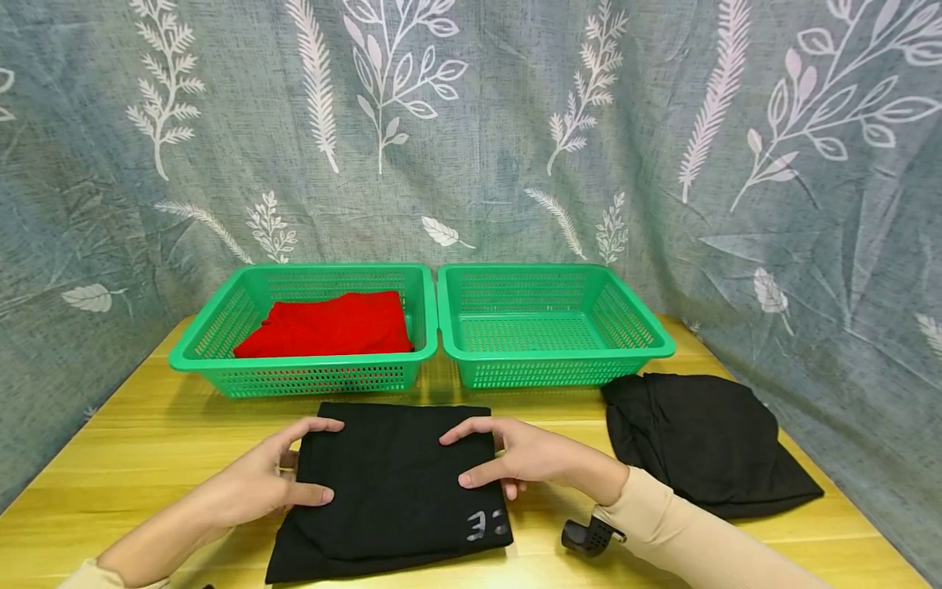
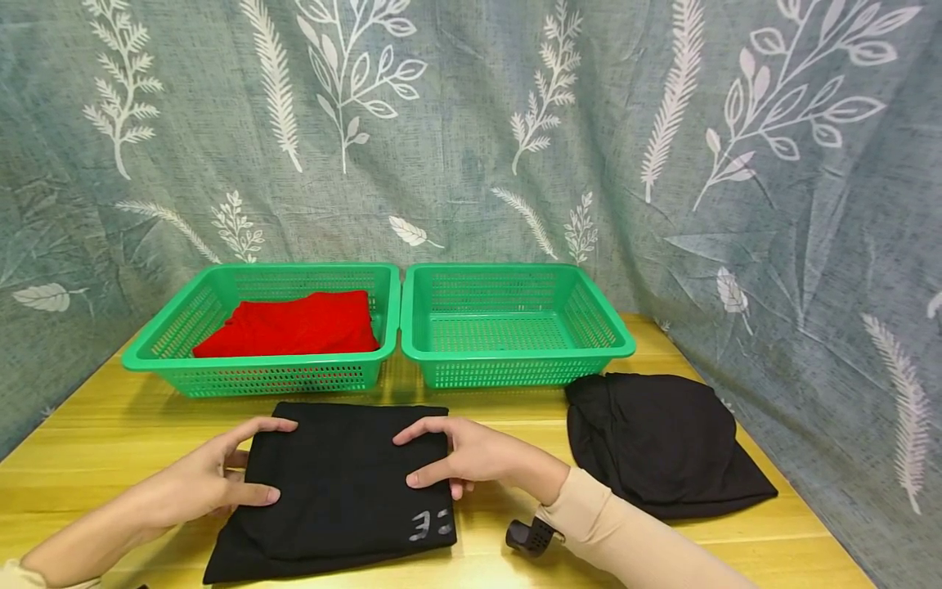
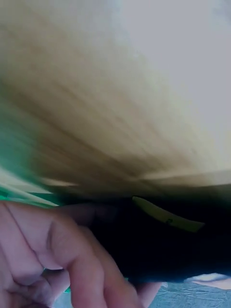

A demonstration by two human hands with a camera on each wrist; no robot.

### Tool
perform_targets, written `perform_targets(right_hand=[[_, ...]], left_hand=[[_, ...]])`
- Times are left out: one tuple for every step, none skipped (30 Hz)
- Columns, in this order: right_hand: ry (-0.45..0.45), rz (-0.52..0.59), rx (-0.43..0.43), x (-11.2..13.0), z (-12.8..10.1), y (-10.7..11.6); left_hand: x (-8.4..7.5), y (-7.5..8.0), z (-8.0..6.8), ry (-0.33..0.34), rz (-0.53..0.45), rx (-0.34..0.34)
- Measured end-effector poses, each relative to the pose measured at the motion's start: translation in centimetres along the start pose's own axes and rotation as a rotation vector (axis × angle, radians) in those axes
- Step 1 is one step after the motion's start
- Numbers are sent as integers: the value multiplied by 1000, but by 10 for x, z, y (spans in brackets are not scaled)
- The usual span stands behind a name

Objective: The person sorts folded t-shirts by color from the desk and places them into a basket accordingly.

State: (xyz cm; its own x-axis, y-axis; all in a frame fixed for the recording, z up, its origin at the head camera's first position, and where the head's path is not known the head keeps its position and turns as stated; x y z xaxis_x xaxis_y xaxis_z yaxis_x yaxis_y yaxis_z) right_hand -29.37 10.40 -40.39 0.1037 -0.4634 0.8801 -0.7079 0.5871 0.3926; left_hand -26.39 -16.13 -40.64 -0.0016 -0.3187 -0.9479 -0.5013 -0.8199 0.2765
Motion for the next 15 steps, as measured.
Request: perform_targets(right_hand=[[3, 3, 5, 0, 1, 0], [8, 7, 12, 0, 2, -1], [12, 9, 18, 0, 3, -2], [18, 12, 26, 0, 4, -3], [25, 13, 34, 0, 6, -4], [29, 17, 40, 0, 7, -5], [29, 19, 41, 0, 8, -6], [29, 23, 44, -1, 8, -6], [29, 25, 45, 0, 9, -7], [29, 25, 42, -1, 9, -7], [29, 24, 40, -1, 10, -7], [29, 25, 38, -1, 10, -7], [29, 25, 37, 0, 10, -8], [31, 24, 37, 0, 9, -8], [32, 24, 38, 0, 9, -8]], left_hand=[[0, -1, 0, 2, -1, -1], [0, -1, 1, 1, 1, -2], [0, -2, 2, -3, -1, 0], [-1, -3, 2, -10, 3, 2], [-1, -3, 3, -15, 11, 3], [-2, -5, 4, -23, 10, 11], [-3, -6, 4, -32, 6, 21], [-4, -8, 5, -41, -4, 34], [-4, -10, 5, -49, -16, 48], [-4, -11, 6, -51, -31, 61], [-4, -13, 6, -53, -51, 73], [-3, -14, 7, -50, -75, 85], [-3, -15, 8, -49, -95, 90], [-1, -16, 8, -45, -106, 89], [0, -16, 9, -40, -116, 85]])
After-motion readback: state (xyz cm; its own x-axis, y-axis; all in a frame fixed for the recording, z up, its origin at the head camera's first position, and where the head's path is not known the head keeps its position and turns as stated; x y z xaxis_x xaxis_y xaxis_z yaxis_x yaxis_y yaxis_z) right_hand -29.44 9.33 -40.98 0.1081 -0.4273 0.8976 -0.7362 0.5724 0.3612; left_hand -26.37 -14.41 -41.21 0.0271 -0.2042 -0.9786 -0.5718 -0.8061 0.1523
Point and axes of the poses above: each hand's wrist, its own z-axis towards the middle knuckle, its own y-axis out of the back of the hand, x = y × z, the point moved 10 cm from there along z, towards the middle knuckle
